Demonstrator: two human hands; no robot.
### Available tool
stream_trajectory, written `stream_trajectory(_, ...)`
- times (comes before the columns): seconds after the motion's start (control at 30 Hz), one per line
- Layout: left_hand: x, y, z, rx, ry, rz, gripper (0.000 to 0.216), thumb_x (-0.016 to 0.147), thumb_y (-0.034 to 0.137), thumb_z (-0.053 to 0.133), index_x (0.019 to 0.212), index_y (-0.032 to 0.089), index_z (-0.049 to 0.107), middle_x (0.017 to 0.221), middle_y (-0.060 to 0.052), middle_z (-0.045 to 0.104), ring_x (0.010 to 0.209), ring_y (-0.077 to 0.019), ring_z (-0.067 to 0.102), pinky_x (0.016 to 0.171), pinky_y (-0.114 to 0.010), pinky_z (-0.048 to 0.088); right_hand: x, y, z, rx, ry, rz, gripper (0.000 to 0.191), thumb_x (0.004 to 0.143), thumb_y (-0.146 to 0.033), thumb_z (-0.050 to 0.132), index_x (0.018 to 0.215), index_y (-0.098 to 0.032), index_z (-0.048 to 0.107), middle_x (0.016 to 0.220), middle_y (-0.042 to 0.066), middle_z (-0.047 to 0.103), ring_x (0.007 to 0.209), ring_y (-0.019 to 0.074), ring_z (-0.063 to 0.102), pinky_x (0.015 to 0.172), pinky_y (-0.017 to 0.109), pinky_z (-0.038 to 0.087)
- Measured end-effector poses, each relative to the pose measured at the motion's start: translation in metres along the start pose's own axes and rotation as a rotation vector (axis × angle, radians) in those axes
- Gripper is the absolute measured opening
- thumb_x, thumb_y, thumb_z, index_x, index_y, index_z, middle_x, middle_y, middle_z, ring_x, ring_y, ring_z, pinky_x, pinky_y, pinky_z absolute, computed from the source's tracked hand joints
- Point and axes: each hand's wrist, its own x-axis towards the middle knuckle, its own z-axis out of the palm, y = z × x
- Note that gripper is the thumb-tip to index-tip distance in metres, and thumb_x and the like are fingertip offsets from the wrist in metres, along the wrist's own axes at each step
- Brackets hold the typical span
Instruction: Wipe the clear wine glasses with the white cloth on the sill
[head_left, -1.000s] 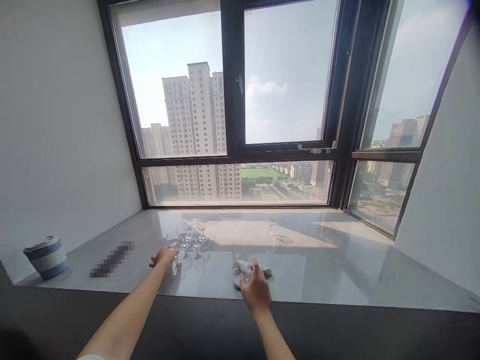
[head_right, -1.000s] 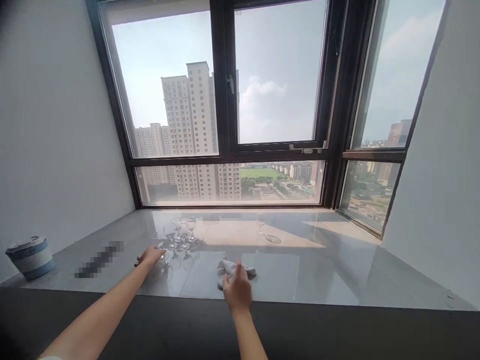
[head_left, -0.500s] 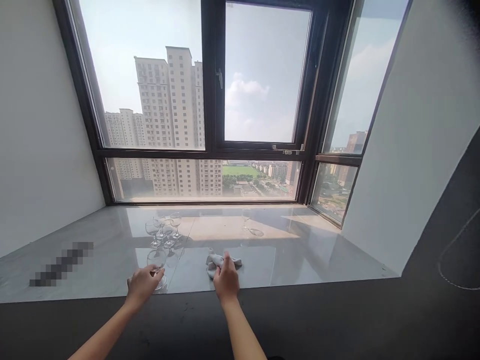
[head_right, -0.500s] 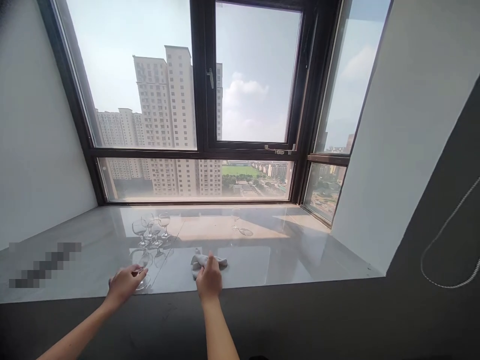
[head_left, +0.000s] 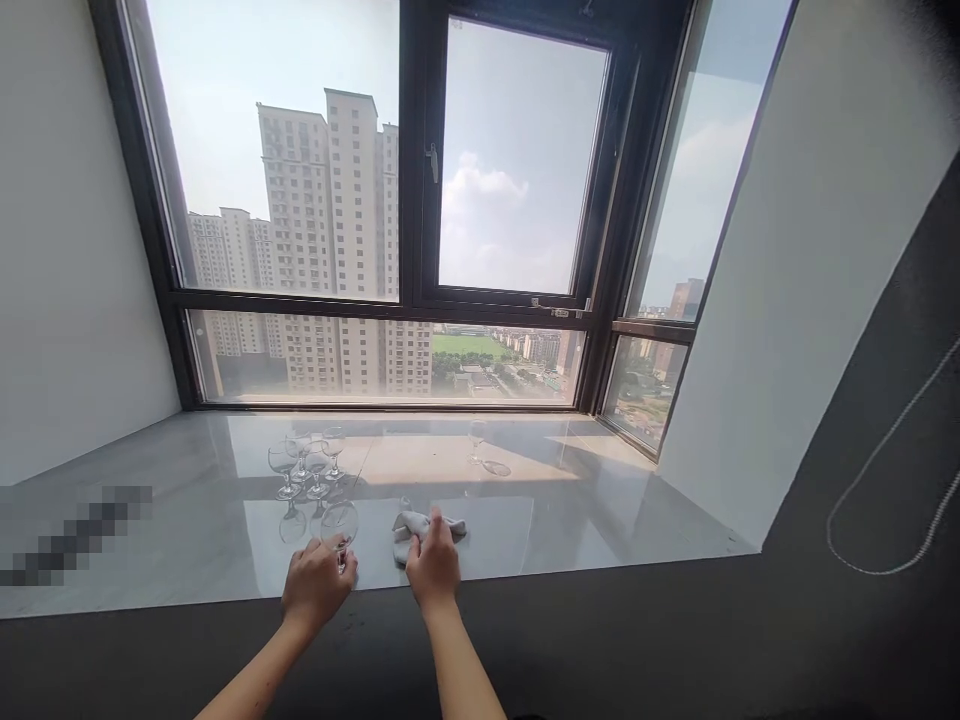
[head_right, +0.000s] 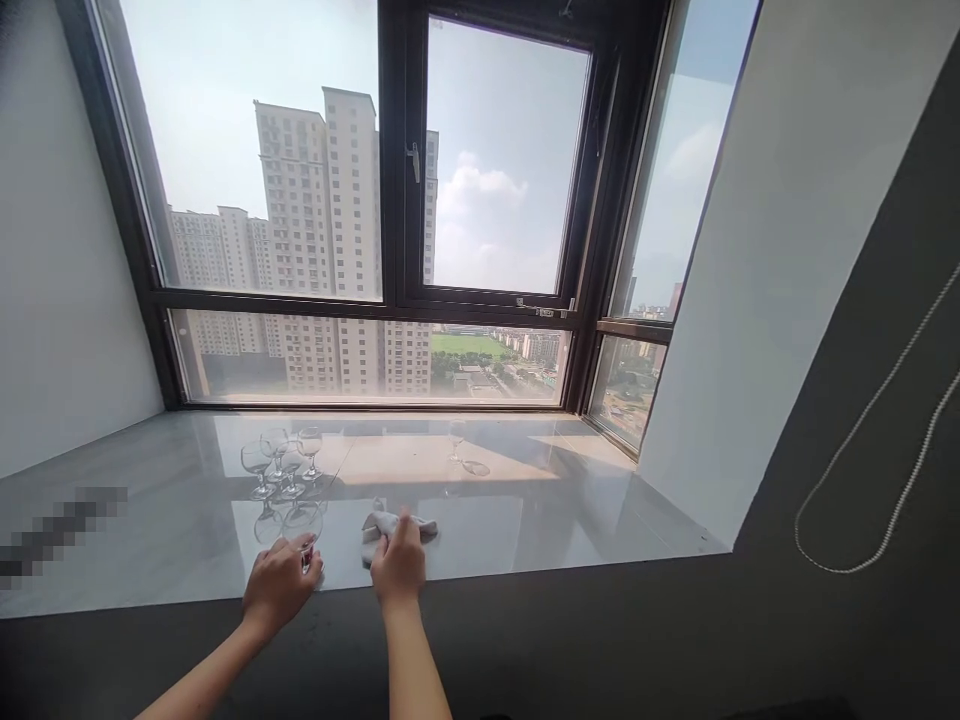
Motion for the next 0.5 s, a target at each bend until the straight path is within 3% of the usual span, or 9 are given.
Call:
stream_trajectory(0.23, 0.009, 0.003, -0.012, -0.036, -0.113, 0.058, 0.044, 0.086, 0.038, 0.043, 0.113, 0.017, 0.070, 0.101, -0.013, 0.073, 0.103, -0.0318, 0.061, 0.089, -0.041, 0.041, -0.001, -0.001, -0.006, 0.008, -0.063, -0.045, 0.068, 0.079, -0.025, 0.060, 0.142, -0.017, 0.036, 0.125, 0.016, 0.058, 0.118, 0.0318, 0.056, 0.094, 0.044, 0.049)
stream_trajectory(0.5, 0.010, 0.000, -0.008, -0.082, -0.152, 0.089, 0.040, 0.087, 0.036, 0.046, 0.115, 0.017, 0.068, 0.095, -0.014, 0.071, 0.099, -0.0293, 0.061, 0.087, -0.038, 0.042, -0.001, 0.003, -0.004, 0.066, -0.051, 0.013, 0.066, 0.078, -0.009, 0.047, 0.141, -0.021, 0.035, 0.120, 0.013, 0.061, 0.111, 0.0263, 0.061, 0.089, 0.038, 0.050)
